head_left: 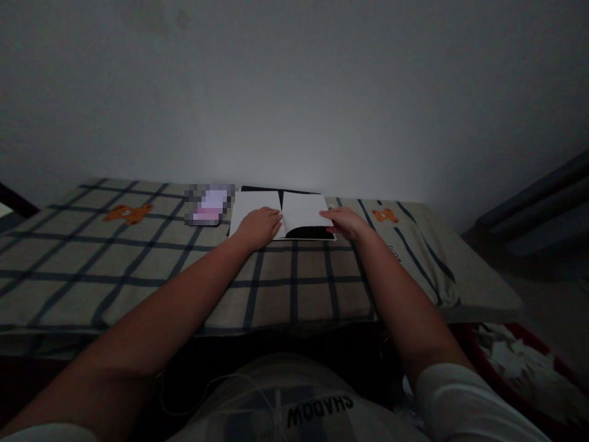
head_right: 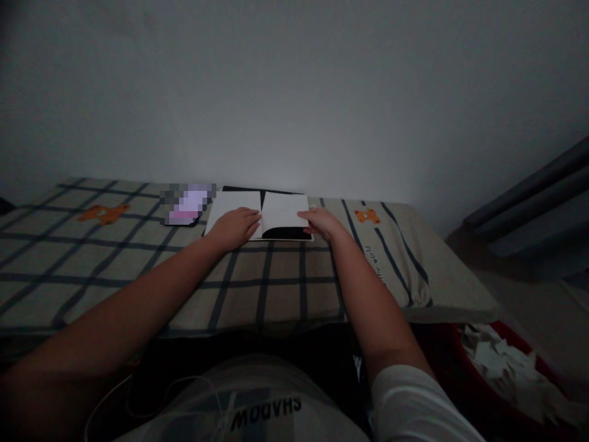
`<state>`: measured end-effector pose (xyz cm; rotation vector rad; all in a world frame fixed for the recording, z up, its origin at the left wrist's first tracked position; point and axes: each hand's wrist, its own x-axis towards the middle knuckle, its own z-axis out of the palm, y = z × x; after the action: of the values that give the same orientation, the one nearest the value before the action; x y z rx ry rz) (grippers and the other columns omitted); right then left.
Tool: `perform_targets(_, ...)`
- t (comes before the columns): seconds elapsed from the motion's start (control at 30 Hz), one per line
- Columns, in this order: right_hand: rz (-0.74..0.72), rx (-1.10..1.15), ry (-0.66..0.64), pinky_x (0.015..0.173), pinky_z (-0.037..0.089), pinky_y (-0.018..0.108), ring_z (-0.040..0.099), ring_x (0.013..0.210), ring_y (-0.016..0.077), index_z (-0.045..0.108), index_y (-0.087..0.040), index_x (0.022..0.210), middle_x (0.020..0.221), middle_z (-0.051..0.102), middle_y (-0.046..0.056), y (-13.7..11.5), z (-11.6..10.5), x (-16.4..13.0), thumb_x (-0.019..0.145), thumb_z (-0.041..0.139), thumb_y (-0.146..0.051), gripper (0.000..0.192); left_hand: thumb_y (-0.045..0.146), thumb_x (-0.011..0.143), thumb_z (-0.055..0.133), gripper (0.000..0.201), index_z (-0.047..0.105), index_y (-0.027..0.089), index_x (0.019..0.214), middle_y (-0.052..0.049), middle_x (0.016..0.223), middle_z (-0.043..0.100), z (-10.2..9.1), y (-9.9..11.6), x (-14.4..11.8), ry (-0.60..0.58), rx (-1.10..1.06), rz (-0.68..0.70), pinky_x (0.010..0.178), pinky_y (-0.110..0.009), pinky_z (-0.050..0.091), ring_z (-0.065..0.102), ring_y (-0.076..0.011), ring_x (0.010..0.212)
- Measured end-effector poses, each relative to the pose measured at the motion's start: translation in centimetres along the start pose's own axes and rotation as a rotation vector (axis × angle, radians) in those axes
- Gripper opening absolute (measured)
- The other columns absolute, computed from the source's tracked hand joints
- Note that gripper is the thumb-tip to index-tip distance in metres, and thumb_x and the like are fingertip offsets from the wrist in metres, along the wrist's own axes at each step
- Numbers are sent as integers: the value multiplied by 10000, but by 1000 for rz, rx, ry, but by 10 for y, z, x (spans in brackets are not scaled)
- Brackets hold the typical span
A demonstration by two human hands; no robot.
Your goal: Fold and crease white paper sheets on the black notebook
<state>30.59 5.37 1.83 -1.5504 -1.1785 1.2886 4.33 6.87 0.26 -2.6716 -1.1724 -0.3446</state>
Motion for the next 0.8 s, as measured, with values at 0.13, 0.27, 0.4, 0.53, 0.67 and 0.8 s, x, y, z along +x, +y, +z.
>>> perform_targets(0.13, 17, -11, 10, 540, 511, 203, 553, 560, 85, 592, -132, 763, 666, 632, 19, -1, 0, -1, 855, 593, -161, 97, 359, 964, 299, 451, 549, 160, 1283, -70, 1357, 535, -1, 1, -2, -30, -38, -36, 1042, -328, 386, 455, -202, 1257)
perform_targets(0.27, 35, -39, -16, 512, 510, 204, 540, 526, 84, 572, -130, 721, 615, 592, 7, -2, -2, -2, 852, 590, -148, 134, 364, 958, 308, 479, 535, 120, 1302, -102, 1371, 516, 0, -2, -1, -43, -61, -11, 1078, -340, 349, 440, -218, 1274)
perform_targets(0.4, 42, -21, -11, 531, 525, 198, 548, 549, 79, 569, -130, 719, 651, 606, 14, -2, -3, -2, 829, 592, -86, 121, 349, 956, 300, 478, 554, 113, 1286, -113, 1353, 529, 0, -3, 1, -46, -67, 6, 1076, -341, 350, 451, -223, 1265)
perform_targets(0.53, 42, 32, -24, 557, 544, 199, 585, 630, 89, 593, -129, 766, 766, 646, 37, 0, -4, 0, 818, 579, -50, 95, 344, 957, 294, 473, 567, 123, 1274, -107, 1345, 536, 0, -4, 3, -55, -68, 11, 1067, -341, 362, 457, -220, 1259)
perform_targets(0.67, 44, 27, -32, 590, 554, 197, 589, 650, 91, 586, -137, 742, 771, 658, 48, 2, -7, 1, 841, 586, -106, 104, 347, 959, 295, 467, 555, 135, 1285, -98, 1349, 533, 1, -3, 1, -43, -62, -4, 1051, -343, 381, 462, -220, 1251)
perform_targets(0.8, 55, -1, -39, 578, 551, 196, 582, 610, 90, 601, -137, 766, 732, 652, 53, 1, -9, 1, 867, 601, -255, 155, 366, 959, 305, 455, 556, 166, 1281, -80, 1344, 541, 1, 0, -3, -7, -38, -25, 1004, -339, 422, 471, -217, 1239)
